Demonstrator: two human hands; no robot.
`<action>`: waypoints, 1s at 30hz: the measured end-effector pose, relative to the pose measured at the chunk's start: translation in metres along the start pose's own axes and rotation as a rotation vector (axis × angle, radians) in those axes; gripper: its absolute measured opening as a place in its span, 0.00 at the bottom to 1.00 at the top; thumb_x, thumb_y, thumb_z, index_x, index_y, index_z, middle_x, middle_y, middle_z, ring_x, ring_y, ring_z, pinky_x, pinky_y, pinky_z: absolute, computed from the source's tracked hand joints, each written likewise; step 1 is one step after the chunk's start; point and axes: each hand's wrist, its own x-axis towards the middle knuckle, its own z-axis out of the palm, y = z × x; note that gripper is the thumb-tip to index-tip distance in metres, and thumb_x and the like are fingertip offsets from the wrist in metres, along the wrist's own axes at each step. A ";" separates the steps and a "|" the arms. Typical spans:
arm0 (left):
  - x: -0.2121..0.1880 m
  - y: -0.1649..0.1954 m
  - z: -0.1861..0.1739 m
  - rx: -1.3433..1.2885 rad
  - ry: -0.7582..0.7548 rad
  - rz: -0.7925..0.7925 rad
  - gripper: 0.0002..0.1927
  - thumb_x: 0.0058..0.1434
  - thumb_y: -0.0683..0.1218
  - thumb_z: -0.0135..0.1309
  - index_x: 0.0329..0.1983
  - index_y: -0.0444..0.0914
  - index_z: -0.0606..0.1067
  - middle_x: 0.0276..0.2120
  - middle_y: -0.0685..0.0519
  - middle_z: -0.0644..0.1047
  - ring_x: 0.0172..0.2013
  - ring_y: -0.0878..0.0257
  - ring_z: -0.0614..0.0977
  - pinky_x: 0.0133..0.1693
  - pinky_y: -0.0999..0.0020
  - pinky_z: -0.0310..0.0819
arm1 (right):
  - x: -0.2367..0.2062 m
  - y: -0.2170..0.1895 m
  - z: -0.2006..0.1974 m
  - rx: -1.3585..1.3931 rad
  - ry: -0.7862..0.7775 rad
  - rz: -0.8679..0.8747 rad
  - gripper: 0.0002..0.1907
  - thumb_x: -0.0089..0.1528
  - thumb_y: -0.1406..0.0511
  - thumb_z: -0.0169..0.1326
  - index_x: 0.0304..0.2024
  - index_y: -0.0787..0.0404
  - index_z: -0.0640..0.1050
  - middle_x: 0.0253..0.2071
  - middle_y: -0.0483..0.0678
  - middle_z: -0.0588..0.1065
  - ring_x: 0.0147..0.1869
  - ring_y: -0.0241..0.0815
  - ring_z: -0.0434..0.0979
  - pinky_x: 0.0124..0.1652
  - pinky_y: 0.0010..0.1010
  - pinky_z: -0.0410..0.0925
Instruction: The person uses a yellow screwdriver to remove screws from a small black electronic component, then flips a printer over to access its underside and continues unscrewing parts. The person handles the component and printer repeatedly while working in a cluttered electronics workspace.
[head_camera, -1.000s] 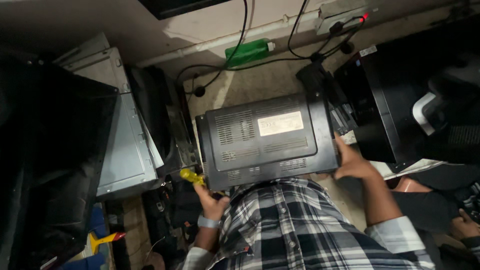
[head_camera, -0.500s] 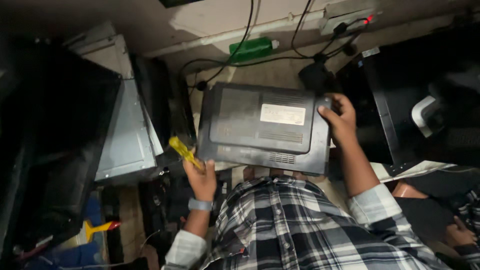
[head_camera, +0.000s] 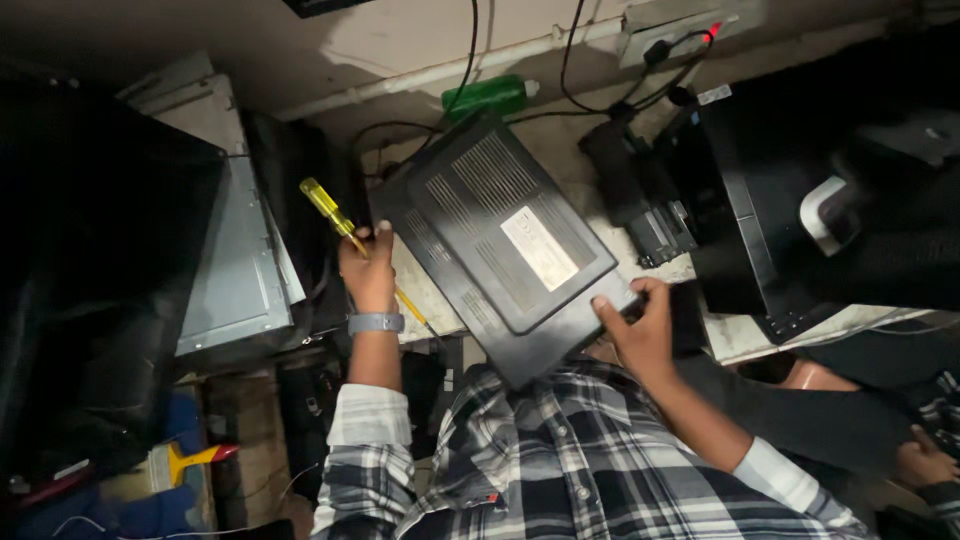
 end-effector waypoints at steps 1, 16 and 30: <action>-0.007 0.001 0.003 0.005 -0.023 0.045 0.16 0.62 0.46 0.64 0.42 0.38 0.68 0.29 0.56 0.68 0.25 0.67 0.65 0.28 0.71 0.59 | -0.005 -0.004 -0.001 -0.015 -0.013 -0.090 0.25 0.58 0.63 0.69 0.48 0.63 0.67 0.41 0.48 0.69 0.43 0.37 0.68 0.42 0.30 0.67; -0.199 -0.114 -0.107 -0.159 0.137 -0.103 0.14 0.75 0.52 0.51 0.52 0.36 0.75 0.28 0.60 0.66 0.28 0.70 0.64 0.30 0.74 0.56 | -0.002 -0.081 -0.029 -0.239 -1.135 -0.106 0.15 0.63 0.55 0.60 0.40 0.61 0.79 0.26 0.52 0.76 0.30 0.45 0.76 0.31 0.36 0.66; -0.189 -0.096 -0.102 -0.101 -0.138 0.084 0.25 0.56 0.39 0.64 0.50 0.39 0.62 0.39 0.58 0.68 0.33 0.72 0.66 0.37 0.75 0.63 | 0.190 -0.031 0.024 0.083 -0.430 -0.346 0.18 0.71 0.64 0.51 0.61 0.65 0.75 0.48 0.53 0.78 0.52 0.45 0.75 0.53 0.32 0.67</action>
